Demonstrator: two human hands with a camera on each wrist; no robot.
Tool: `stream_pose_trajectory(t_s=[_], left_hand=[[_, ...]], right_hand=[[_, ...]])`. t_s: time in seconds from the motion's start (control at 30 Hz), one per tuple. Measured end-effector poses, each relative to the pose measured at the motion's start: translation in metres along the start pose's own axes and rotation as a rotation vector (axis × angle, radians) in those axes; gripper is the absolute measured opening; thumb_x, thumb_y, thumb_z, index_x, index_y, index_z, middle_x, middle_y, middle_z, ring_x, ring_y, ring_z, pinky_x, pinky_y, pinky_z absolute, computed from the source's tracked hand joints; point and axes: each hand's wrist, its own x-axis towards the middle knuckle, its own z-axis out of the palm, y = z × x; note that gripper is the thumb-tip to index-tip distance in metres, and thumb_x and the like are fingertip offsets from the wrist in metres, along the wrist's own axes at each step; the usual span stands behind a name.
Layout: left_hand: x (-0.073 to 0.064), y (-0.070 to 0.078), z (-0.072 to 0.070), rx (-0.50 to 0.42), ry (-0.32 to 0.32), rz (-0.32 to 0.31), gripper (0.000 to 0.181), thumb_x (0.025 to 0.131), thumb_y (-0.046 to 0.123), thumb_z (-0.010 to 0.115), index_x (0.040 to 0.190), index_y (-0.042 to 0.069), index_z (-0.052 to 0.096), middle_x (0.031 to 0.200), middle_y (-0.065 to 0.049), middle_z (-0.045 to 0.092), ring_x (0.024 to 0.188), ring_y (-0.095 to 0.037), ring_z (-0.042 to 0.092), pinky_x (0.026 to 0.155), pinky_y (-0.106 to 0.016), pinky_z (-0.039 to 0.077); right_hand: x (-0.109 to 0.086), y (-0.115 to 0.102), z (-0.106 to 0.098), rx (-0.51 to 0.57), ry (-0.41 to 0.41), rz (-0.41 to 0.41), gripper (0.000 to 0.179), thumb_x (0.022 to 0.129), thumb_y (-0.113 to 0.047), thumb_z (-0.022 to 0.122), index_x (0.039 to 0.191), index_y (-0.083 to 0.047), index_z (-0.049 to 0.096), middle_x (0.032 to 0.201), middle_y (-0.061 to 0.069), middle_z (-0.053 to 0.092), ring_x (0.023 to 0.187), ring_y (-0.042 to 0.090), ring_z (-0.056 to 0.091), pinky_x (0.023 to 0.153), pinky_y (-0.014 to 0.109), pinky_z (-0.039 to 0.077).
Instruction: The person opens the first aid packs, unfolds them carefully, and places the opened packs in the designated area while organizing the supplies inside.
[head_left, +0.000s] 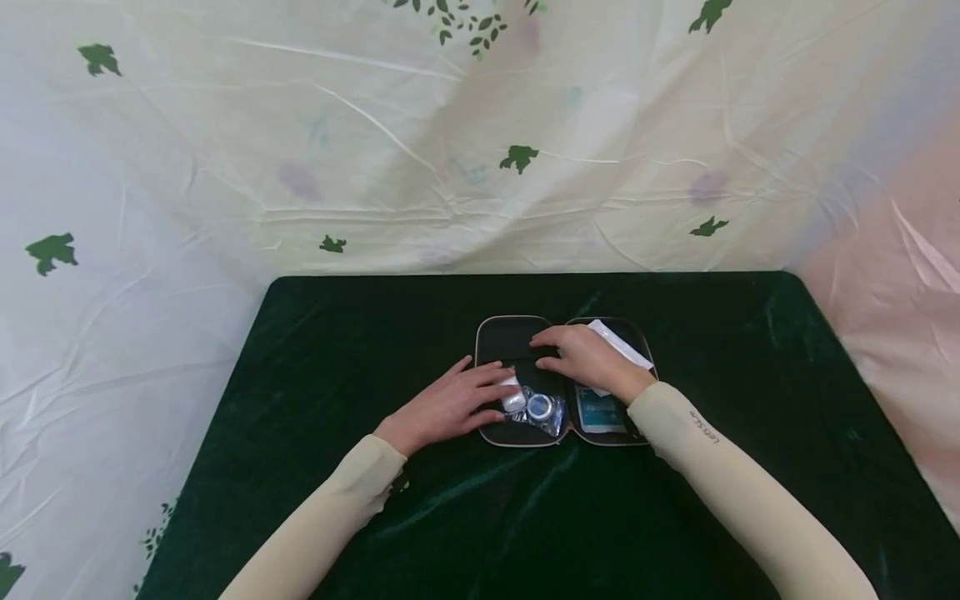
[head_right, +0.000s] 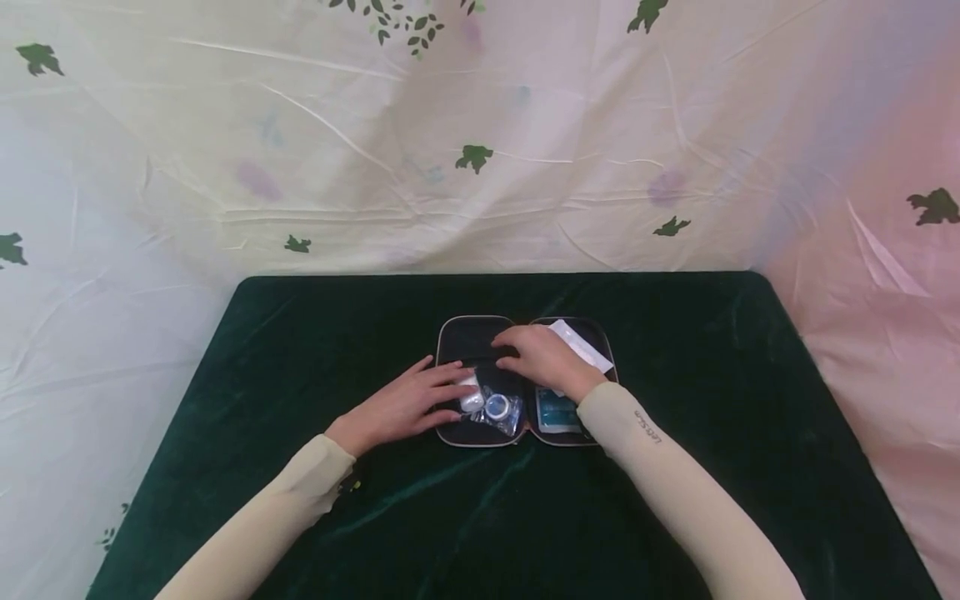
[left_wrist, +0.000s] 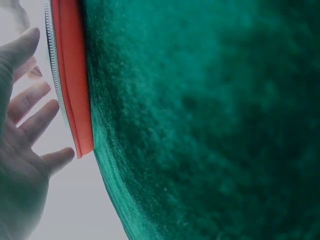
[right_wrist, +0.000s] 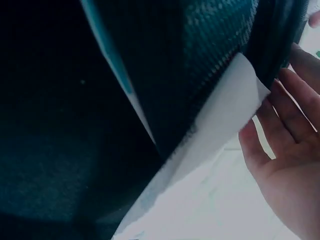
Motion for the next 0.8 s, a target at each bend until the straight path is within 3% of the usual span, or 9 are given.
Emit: stream_pose_trajectory(t_s=[0.33,0.8], left_hand=[[-0.001,-0.002,0.003,0.079,0.064,0.04,0.045,0.104,0.031,0.063,0.149,0.023,0.058,0.152,-0.007,0.051,0.143,-0.026,0.046,0.12,-0.061,0.026],[0.01,0.008,0.006,0.126,0.155,-0.088,0.038,0.101,0.03,0.07,0.138,0.027,0.068,0.131,-0.004,0.065,0.128,-0.024,0.057,0.121,-0.057,0.028]], right_hand=[[0.001,0.004,0.006,-0.081,0.001,-0.027,0.029,0.097,-0.017,0.075,0.123,-0.006,0.074,0.129,0.013,0.07,0.121,0.03,0.066,0.105,0.049,0.05],[0.001,0.005,0.014,-0.104,0.125,-0.049,0.016,0.096,-0.01,0.074,0.112,-0.006,0.079,0.117,0.01,0.075,0.11,0.028,0.071,0.096,0.049,0.055]])
